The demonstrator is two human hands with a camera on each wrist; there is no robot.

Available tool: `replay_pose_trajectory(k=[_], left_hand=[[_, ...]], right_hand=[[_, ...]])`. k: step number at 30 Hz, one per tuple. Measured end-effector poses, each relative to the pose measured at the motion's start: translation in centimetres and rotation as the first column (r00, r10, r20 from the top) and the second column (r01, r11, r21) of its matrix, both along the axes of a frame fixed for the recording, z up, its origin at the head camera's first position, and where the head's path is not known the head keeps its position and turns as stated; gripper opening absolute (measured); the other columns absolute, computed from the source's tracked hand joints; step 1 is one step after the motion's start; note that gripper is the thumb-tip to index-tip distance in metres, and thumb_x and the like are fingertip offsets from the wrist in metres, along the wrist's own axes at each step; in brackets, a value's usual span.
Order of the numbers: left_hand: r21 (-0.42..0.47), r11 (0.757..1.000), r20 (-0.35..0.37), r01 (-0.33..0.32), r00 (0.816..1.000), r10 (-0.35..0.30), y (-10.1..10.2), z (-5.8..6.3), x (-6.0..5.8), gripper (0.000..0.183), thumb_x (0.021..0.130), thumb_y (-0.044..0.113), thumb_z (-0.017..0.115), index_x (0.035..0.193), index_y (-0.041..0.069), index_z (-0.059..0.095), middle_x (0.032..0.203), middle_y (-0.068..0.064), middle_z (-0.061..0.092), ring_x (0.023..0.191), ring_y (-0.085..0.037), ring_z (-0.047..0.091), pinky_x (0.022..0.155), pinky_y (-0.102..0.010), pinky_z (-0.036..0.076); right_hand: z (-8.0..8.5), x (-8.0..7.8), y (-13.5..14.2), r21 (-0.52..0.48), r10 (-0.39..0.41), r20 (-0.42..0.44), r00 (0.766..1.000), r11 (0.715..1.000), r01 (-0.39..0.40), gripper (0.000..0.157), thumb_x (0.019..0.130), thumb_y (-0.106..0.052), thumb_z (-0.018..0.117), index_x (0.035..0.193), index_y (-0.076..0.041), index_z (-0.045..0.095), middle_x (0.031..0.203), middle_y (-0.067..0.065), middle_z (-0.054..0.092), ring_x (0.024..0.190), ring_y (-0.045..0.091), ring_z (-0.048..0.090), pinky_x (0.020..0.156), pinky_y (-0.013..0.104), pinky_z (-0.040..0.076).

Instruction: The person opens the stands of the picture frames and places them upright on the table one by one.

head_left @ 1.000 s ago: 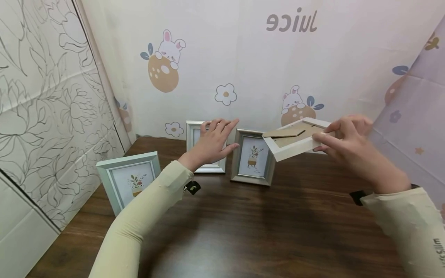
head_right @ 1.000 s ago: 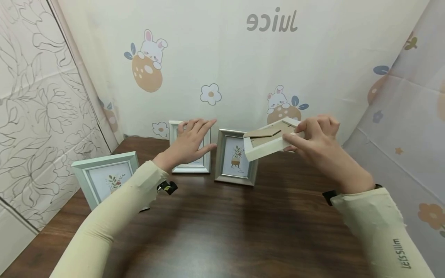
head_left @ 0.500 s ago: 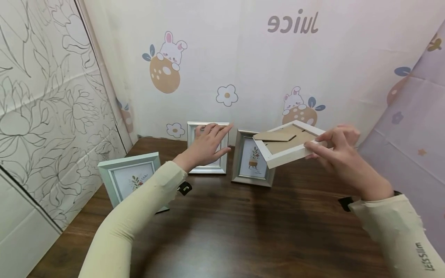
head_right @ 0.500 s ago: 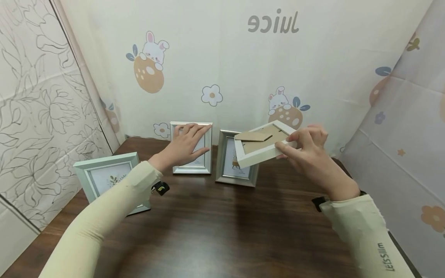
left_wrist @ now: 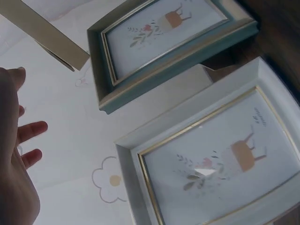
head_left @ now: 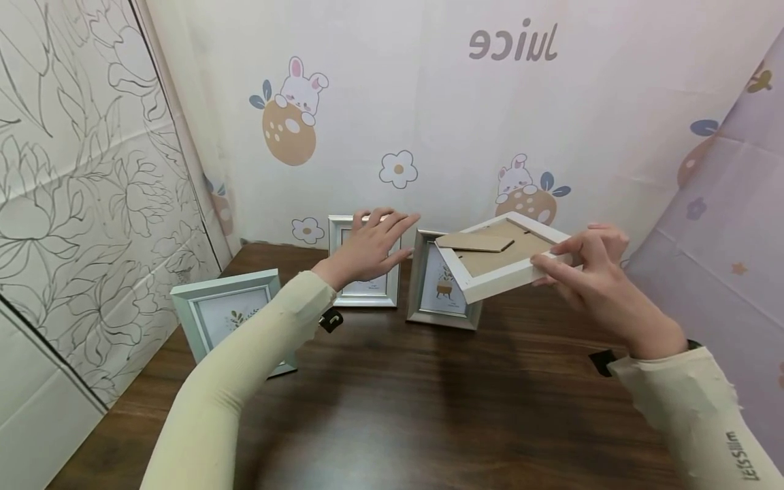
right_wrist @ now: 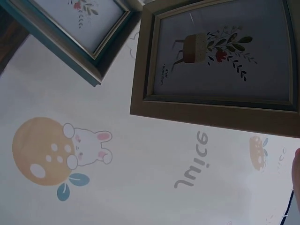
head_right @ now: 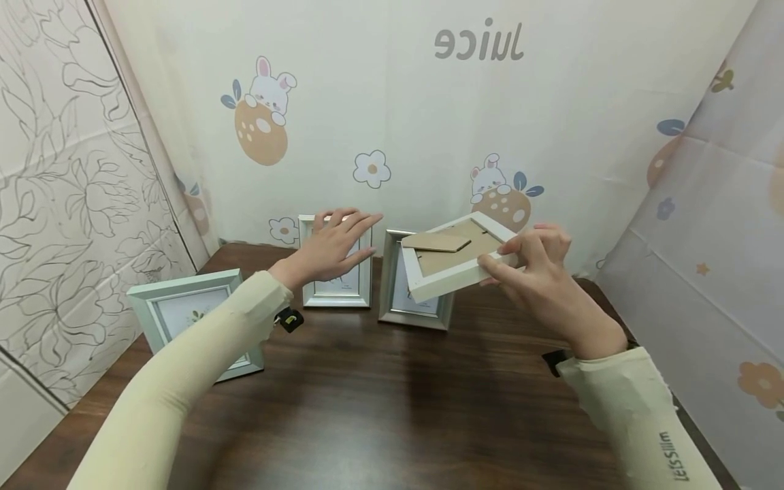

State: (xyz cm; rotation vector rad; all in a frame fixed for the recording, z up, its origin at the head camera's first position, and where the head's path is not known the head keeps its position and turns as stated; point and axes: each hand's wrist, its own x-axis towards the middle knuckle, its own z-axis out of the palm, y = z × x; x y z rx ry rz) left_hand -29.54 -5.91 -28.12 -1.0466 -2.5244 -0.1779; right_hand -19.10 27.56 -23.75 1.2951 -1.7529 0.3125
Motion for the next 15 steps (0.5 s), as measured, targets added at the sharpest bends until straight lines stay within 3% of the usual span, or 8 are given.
replay_pose_trajectory(k=[5,15], left_hand=[[-0.007,0.999,0.040,0.049,0.998,-0.048,1.0,0.9,-0.1,0.059,0.106,0.046,0.039,0.158,0.021,0.028,0.155,0.001,0.037,0.142,-0.025,0.022,0.109,-0.055,0.012],[0.006,0.991,0.153,0.133,0.979,-0.132,2.6,2.0,-0.3,0.058,0.106,0.048,0.036,0.158,0.025,0.026,0.156,0.004,0.038,0.146,-0.022,0.016,0.108,-0.051,0.008]], right_hand=[[-0.1,0.1,-0.7,-0.017,-0.002,-0.042,0.999,1.000,0.001,0.032,0.105,-0.036,0.048,0.128,-0.024,0.066,0.089,0.025,0.044,0.078,0.041,0.033,0.100,0.045,0.013],[-0.3,0.4,-2.0,-0.006,0.012,-0.079,0.997,1.000,-0.013,0.028,0.105,-0.032,0.049,0.108,-0.010,0.066,0.087,0.024,0.045,0.078,0.043,0.035,0.101,0.049,0.018]])
